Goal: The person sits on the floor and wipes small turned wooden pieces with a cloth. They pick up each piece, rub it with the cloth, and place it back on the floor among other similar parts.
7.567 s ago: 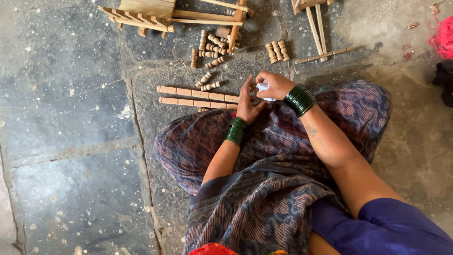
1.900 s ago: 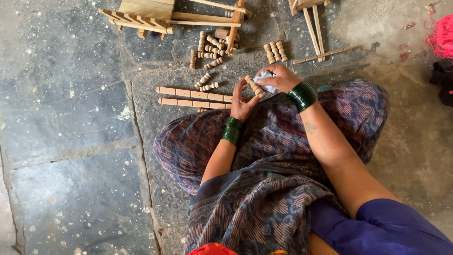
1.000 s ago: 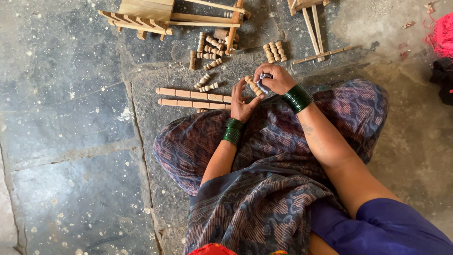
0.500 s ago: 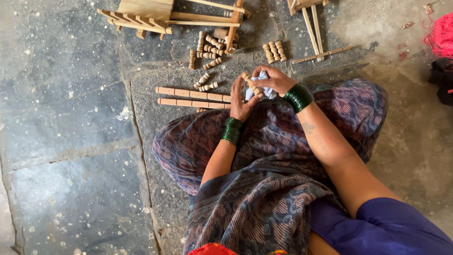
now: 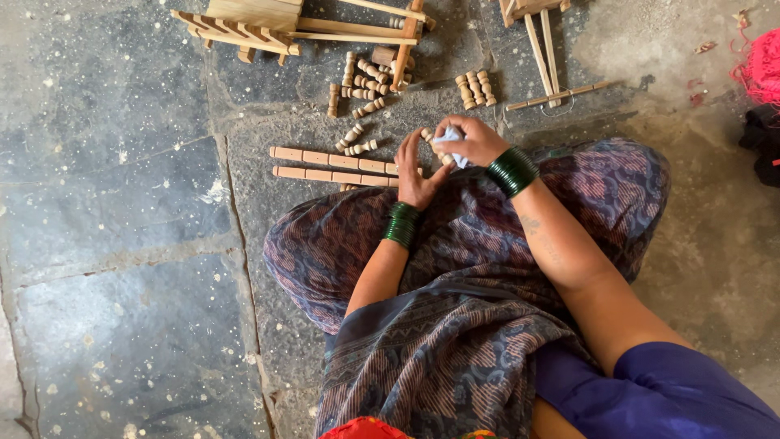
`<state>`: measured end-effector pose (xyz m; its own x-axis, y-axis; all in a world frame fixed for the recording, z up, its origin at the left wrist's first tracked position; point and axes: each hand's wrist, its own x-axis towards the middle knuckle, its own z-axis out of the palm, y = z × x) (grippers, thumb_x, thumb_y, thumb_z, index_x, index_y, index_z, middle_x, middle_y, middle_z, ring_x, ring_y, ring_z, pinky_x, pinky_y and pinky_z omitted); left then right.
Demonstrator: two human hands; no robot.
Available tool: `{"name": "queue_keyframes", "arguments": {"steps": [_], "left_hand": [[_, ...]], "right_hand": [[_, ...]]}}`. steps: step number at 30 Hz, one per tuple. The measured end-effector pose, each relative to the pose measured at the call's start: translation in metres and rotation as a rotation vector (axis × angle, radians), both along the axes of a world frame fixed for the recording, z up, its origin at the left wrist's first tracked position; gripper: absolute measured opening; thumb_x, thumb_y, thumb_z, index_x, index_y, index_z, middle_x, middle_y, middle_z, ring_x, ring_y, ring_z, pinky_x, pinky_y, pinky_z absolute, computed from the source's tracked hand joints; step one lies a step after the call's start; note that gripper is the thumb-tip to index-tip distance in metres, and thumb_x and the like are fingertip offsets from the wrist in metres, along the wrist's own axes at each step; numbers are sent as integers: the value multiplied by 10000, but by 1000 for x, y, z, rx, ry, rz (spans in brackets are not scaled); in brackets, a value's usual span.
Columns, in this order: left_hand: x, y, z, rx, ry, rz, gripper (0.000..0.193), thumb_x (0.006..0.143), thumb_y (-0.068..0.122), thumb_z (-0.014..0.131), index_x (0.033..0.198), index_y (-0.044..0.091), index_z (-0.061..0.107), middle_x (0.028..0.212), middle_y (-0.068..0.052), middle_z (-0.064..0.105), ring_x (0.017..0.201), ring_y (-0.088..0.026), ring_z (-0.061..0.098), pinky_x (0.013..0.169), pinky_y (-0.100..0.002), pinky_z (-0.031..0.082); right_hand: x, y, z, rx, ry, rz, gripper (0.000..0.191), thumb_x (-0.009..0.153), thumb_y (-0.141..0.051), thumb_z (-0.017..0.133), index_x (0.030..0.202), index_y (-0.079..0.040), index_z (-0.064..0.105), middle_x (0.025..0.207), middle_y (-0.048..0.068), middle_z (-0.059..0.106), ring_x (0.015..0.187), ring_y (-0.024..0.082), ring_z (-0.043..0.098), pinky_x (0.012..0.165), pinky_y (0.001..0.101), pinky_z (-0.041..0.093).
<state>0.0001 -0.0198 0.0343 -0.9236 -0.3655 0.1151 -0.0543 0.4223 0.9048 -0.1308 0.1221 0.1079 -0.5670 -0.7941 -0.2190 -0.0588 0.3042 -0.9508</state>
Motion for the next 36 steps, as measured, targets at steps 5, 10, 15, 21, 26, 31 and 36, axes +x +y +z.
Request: {"name": "queue_keyframes", "arguments": {"steps": [5, 10, 15, 21, 26, 31, 36], "left_hand": [[3, 0, 12, 163, 43, -28, 1001, 763, 505, 847, 1569, 194, 340, 1607, -163, 312, 1464, -338, 404, 1021, -495, 601], [0, 5, 7, -219, 77, 35, 1058, 730, 442, 913, 1572, 185, 325, 1588, -159, 329, 1462, -357, 353, 1162, -597, 433], [1, 3, 13, -77, 31, 22, 1026, 715, 405, 929, 1546, 222, 355, 1585, -149, 336, 1467, -363, 353, 1129, -554, 469], [1, 4, 15, 7, 38, 2, 1046, 683, 393, 924, 1527, 212, 334, 1597, -170, 271, 1472, -376, 319, 1045, -533, 508], [0, 4, 8, -228, 64, 56, 1024, 704, 397, 927, 1551, 226, 378, 1608, -122, 310, 1472, -355, 368, 1161, -589, 457], [4, 1, 20, 144, 30, -11, 968, 710, 405, 902, 1514, 261, 382, 1610, -154, 276, 1480, -369, 354, 1073, -544, 531], [2, 5, 20, -192, 58, 42, 1061, 688, 328, 950, 1542, 221, 330, 1580, -168, 296, 1445, -398, 327, 1154, -603, 395]], "right_hand": [[-2, 4, 5, -231, -507, -42, 278, 846, -262, 777, 1053, -159, 623, 922, 15, 707, 788, 114, 666, 684, 269, 558], [2, 2, 4, 35, 116, 4, 287, 857, -271, 780, 1038, -118, 618, 920, 27, 701, 762, 122, 657, 665, 271, 533], [0, -1, -1, -25, -19, 10, 289, 843, -260, 793, 1025, -125, 612, 901, 8, 677, 744, 108, 640, 653, 273, 537], [1, 5, 5, -37, -119, -7, 284, 861, -265, 787, 1032, -126, 608, 861, 23, 657, 724, 124, 632, 652, 277, 527], [8, -4, 6, 121, 330, -1, 328, 845, -299, 803, 1031, -116, 605, 859, 11, 659, 741, 126, 625, 671, 287, 515], [2, 1, 9, -44, -153, -27, 356, 804, -344, 809, 1012, -130, 613, 863, -17, 626, 753, 108, 610, 675, 266, 518], [7, -1, 8, 129, 257, -23, 336, 833, -353, 803, 995, -123, 619, 867, 4, 633, 746, 136, 613, 683, 278, 513]]}}
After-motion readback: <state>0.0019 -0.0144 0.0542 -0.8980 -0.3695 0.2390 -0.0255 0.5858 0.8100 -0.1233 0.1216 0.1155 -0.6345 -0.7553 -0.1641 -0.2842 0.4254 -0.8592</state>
